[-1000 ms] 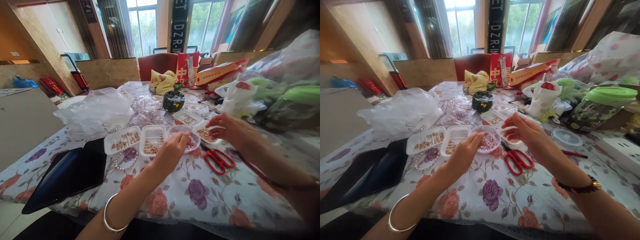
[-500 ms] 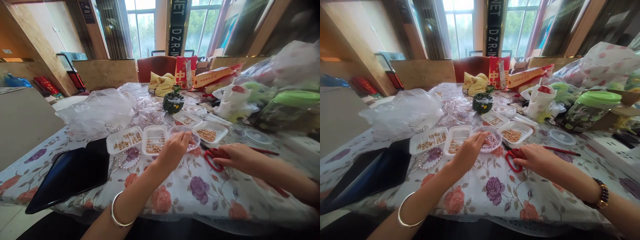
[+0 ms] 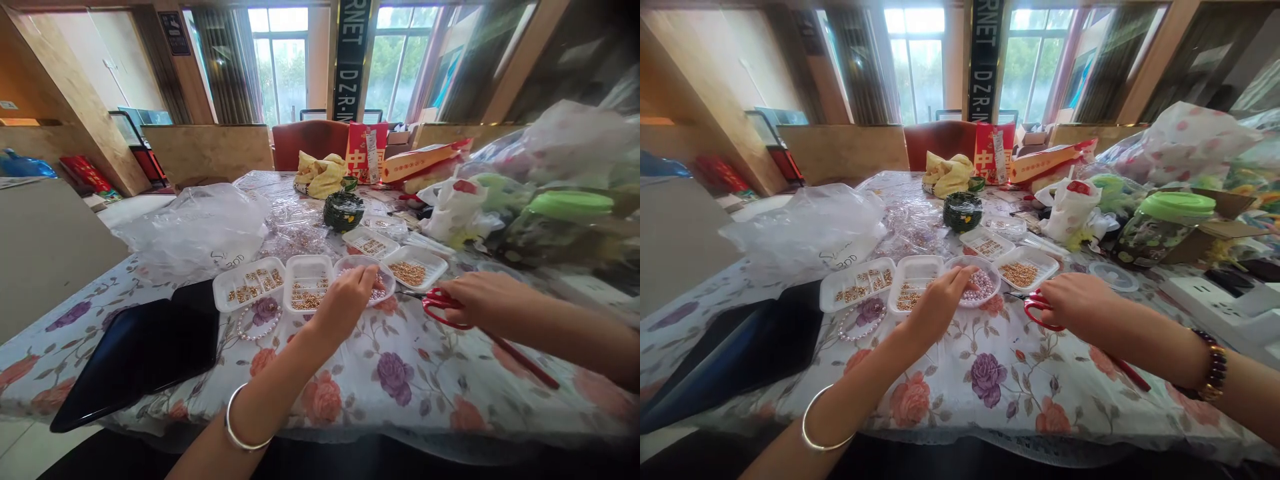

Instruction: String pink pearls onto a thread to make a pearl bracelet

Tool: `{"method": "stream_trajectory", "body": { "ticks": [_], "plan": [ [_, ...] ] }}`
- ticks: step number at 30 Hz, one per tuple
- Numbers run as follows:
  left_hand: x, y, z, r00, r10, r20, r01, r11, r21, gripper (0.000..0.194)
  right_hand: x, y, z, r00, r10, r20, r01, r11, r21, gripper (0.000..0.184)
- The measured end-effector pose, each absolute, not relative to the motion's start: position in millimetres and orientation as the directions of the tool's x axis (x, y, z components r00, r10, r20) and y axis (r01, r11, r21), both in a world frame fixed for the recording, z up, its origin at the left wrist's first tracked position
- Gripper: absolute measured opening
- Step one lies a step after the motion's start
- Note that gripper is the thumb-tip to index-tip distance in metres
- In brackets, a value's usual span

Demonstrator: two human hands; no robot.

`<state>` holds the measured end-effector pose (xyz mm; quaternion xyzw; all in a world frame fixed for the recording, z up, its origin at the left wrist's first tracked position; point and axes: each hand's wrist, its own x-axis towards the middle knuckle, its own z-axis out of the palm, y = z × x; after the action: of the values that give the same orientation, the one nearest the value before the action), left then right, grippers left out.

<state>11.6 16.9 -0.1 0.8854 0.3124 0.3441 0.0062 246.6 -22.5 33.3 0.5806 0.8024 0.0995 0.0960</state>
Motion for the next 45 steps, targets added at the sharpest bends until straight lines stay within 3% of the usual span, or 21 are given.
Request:
{"method": "stream_trajectory", "body": {
  "ticks": [5,10,18,21,25,29,33,40,45],
  "plan": [
    [12,18,0,0.554,0.558,0.618,0.546,-0.804,0.236,0.025,265,-38,45,-0.324,0.944,-0.055,0.891,0.324,0.318,0.011],
    [11,20,-2,0.544,0.545,0.638,0.538,-0.810,0.233,0.030,266,-51,58,-0.082,0.978,-0.190,0.904,0.153,0.399,0.014],
    [11,19,-1,0.529,0.553,0.644,0.572,-0.793,0.210,0.023,276,-49,68,0.238,0.970,-0.059,0.922,-0.206,0.328,0.027],
    [11,19,-1,0.535,0.554,0.638,0.577,-0.791,0.203,0.023,266,-41,66,0.257,0.964,0.066,0.923,-0.265,0.278,0.027],
    [11,20,-2,0.507,0.572,0.645,0.556,-0.789,0.261,0.025,249,-24,55,0.039,0.978,0.205,0.981,-0.077,0.180,0.023],
    [10,21,-3,0.470,0.593,0.654,0.582,-0.765,0.275,0.028,227,-9,48,-0.104,0.968,0.230,0.995,0.099,0.033,0.021],
    [9,23,-3,0.382,0.640,0.667,0.640,-0.704,0.309,0.030,210,0,41,-0.165,0.933,0.319,0.985,0.170,0.011,0.017],
    [9,25,-4,0.289,0.642,0.710,0.694,-0.652,0.306,0.021,202,15,28,-0.192,0.880,0.434,0.962,0.256,-0.094,0.032],
    [9,26,-5,0.279,0.570,0.773,0.674,-0.690,0.266,0.019,207,21,21,-0.337,0.800,0.496,0.906,0.419,-0.062,0.028]
  ]
}}
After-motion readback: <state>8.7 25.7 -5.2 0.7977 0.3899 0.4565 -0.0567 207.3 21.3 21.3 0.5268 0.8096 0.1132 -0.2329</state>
